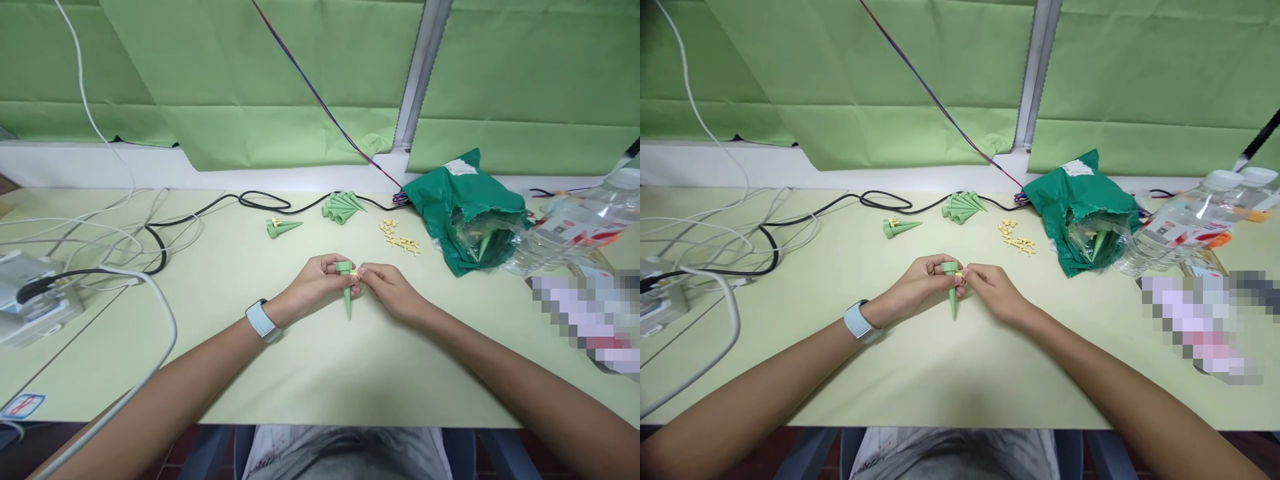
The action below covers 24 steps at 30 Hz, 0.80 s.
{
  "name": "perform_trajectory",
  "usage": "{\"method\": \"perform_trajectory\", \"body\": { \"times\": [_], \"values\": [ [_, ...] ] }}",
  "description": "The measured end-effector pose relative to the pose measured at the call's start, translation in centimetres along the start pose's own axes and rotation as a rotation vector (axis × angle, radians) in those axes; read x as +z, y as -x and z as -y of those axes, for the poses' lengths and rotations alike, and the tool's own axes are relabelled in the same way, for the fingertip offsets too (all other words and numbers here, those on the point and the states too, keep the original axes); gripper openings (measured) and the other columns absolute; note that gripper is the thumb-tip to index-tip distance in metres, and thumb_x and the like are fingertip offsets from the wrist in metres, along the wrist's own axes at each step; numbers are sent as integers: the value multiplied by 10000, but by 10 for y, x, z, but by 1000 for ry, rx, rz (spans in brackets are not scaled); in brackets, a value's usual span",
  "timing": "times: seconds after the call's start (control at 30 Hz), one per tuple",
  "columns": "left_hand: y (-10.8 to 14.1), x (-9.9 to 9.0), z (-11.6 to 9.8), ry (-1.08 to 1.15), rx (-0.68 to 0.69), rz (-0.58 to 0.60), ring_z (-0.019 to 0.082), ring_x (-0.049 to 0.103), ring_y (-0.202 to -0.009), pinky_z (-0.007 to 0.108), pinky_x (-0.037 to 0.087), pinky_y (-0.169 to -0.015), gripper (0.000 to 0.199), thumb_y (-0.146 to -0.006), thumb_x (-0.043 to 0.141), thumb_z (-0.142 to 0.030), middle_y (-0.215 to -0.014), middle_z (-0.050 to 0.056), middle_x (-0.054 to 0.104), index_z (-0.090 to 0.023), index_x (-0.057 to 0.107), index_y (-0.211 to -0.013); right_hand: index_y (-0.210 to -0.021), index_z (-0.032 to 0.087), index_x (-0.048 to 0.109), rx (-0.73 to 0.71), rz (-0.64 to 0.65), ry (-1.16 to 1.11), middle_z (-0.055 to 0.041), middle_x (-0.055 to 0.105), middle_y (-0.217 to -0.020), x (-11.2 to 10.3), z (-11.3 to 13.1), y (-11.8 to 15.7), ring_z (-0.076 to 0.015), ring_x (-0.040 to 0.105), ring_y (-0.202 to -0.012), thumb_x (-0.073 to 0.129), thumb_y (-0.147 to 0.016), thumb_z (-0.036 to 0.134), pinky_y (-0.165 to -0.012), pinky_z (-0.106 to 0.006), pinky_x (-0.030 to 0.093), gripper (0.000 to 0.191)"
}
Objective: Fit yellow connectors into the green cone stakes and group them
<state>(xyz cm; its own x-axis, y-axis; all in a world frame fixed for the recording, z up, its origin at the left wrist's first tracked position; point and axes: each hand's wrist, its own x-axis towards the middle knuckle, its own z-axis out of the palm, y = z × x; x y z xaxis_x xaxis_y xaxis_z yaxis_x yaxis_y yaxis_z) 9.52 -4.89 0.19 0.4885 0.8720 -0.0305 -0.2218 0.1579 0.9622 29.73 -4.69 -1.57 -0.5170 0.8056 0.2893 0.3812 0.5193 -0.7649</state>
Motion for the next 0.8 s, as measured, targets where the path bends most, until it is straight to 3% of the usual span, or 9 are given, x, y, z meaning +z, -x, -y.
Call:
{"method": "perform_trajectory", "body": {
  "times": [0.07, 0.17, 0.3, 0.4, 0.57, 0.8],
  "values": [
    [0, 1, 2, 34, -53, 4, 187, 698, -810, 351, 544, -851, 214, -808, 819, -257, -837, 93, 722, -109, 728, -932, -776, 211, 536, -30, -33, 75, 15, 600, -688, -1, -1, 0, -132, 481, -584, 367, -1068, 339, -558, -255, 330, 360],
    [0, -3, 3, 94, -203, 56, 174, 701, -821, 311, 559, -832, 181, -828, 795, -248, -871, 98, 727, -102, 754, -928, -855, 215, 531, -222, -76, 355, -8, 619, -757, -7, -2, 2, -136, 478, -593, 418, -1051, 317, -577, -281, 308, 249],
    [-1, -8, 4, 153, -274, 86, 159, 705, -820, 270, 560, -819, 170, -831, 789, -220, -876, 105, 734, -90, 770, -939, -922, 210, 541, -418, -13, 545, -36, 615, -805, -17, -3, 2, -159, 500, -627, 396, -1056, 294, -599, -307, 298, 215],
    [-1, -5, 4, 143, -245, 87, 155, 699, -821, 277, 554, -824, 184, -840, 785, -228, -896, 102, 729, -94, 764, -965, -893, 216, 534, -388, -11, 488, -32, 613, -803, -15, -3, 2, -160, 507, -637, 393, -1057, 285, -606, -301, 305, 227],
    [2, 6, 1, 11, 3, 22, 187, 693, -811, 344, 529, -851, 212, -807, 820, -239, -833, 88, 717, -114, 729, -952, -770, 223, 485, -86, -46, 194, 12, 583, -671, -4, -3, 2, -141, 506, -586, 316, -1092, 335, -581, -269, 324, 381],
    [3, 5, 0, 53, -100, 81, 178, 684, -854, 338, 526, -870, 207, -830, 800, -246, -896, 83, 699, -112, 704, -955, -942, 207, 522, -336, -15, 529, -37, 638, -849, -13, -3, 4, -156, 514, -646, 392, -1056, 279, -603, -300, 289, 188]
  ]
}}
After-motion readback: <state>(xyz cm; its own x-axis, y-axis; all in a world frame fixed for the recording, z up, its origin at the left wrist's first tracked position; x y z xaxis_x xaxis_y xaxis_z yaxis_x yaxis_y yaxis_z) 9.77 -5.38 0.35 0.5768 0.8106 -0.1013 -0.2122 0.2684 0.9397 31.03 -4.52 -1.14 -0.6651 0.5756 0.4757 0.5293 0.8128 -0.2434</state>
